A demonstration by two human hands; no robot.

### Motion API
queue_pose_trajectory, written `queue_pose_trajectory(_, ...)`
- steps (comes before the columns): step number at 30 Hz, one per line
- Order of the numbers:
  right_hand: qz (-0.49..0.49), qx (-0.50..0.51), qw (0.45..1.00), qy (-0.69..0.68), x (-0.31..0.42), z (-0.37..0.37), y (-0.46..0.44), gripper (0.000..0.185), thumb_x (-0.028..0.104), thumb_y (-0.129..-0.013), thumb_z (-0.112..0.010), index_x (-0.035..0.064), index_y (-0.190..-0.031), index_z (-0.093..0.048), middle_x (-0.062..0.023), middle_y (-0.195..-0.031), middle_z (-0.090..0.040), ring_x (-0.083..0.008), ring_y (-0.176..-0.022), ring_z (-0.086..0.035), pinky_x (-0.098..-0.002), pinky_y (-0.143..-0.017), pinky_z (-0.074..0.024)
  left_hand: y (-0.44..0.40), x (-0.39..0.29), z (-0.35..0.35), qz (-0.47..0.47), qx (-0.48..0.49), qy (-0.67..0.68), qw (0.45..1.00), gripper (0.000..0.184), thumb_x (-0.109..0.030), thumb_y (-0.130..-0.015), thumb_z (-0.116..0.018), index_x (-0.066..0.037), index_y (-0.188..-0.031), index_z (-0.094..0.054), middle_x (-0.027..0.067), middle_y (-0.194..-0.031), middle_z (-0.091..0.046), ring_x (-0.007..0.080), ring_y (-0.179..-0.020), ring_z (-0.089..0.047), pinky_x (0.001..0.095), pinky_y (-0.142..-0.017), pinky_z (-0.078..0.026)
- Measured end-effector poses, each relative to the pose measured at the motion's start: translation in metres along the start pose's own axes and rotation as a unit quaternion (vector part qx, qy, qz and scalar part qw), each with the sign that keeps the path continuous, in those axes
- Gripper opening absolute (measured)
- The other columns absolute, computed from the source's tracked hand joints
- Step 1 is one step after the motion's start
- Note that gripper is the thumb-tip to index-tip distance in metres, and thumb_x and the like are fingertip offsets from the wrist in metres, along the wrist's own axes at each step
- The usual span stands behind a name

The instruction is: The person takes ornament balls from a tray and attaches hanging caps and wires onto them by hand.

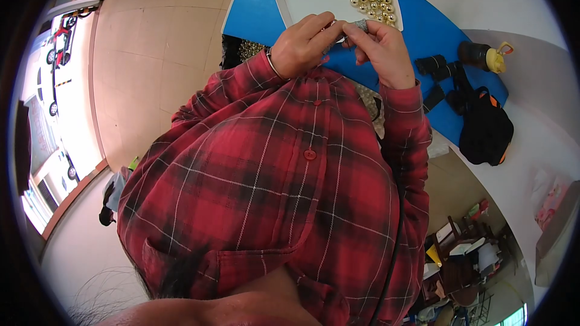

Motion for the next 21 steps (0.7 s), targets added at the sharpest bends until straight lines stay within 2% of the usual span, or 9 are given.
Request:
queue_pose_trajectory(9,-0.011,0.029,0.999,0.036,-0.001,0.002,-0.002,0.010,0.009,-0.086,-0.064,-0.0004,-0.088,-0.061,-0.0056,-0.074,-0.062,-0.0049,-0.052,-0.045,-0.0158,-0.047,-0.0372,0.000,-0.003,0.002,0.010,-0.010,0.021,1.000,0.031,-0.009,-0.077,-0.058,-0.004,-0.107,-0.056,0.0090,-0.094,-0.052,0.0240,-0.071,-0.053,0.0328,-0.061,-0.047)
queue_pose_trajectory(14,-0.008,0.027,0.999,0.041,-0.001,0.002,-0.002,0.008,0.007,-0.085,-0.065,-0.0006,-0.088,-0.061,-0.0055,-0.073,-0.062,-0.0046,-0.051,-0.044,-0.0155,-0.047,-0.0368,-0.002,-0.001,0.005,0.044,-0.027,0.065,0.997,0.032,-0.003,-0.072,-0.062,-0.004,-0.104,-0.059,0.0099,-0.094,-0.055,0.0262,-0.072,-0.056,0.0318,-0.062,-0.048)
queue_pose_trajectory(18,-0.005,0.025,0.998,0.057,0.001,0.003,-0.001,0.007,0.005,-0.084,-0.065,-0.0008,-0.085,-0.062,-0.0055,-0.072,-0.062,-0.0044,-0.051,-0.045,-0.0147,-0.046,-0.0362,-0.001,0.007,0.003,0.137,-0.032,0.204,0.969,0.037,0.010,-0.068,-0.063,-0.003,-0.103,-0.063,0.0084,-0.092,-0.062,0.0196,-0.072,-0.058,0.0275,-0.062,-0.049)
queue_pose_trajectory(19,-0.006,0.025,0.998,0.057,0.001,0.004,-0.001,0.007,0.005,-0.084,-0.065,-0.0008,-0.085,-0.062,-0.0055,-0.072,-0.062,-0.0044,-0.051,-0.045,-0.0147,-0.046,-0.0362,-0.001,0.007,0.003,0.137,-0.033,0.204,0.969,0.037,0.010,-0.068,-0.063,-0.003,-0.103,-0.063,0.0084,-0.092,-0.062,0.0196,-0.072,-0.058,0.0275,-0.062,-0.049)
queue_pose_trajectory(21,0.024,0.020,0.996,0.089,0.003,0.003,0.001,0.006,0.004,-0.084,-0.065,-0.0002,-0.084,-0.061,-0.0044,-0.070,-0.061,-0.0048,-0.051,-0.044,-0.0158,-0.047,-0.0358,0.000,0.011,0.001,0.195,-0.011,0.261,0.945,0.035,0.010,-0.070,-0.063,-0.002,-0.103,-0.064,0.0072,-0.090,-0.063,0.0161,-0.072,-0.058,0.0257,-0.061,-0.050)
Point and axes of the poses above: each hand's wrist, its own y-axis away from the middle knuckle, its own z-axis out of the back of the hand, x = y × z, the point moved 4 cm from there along -y, towards the middle knuckle
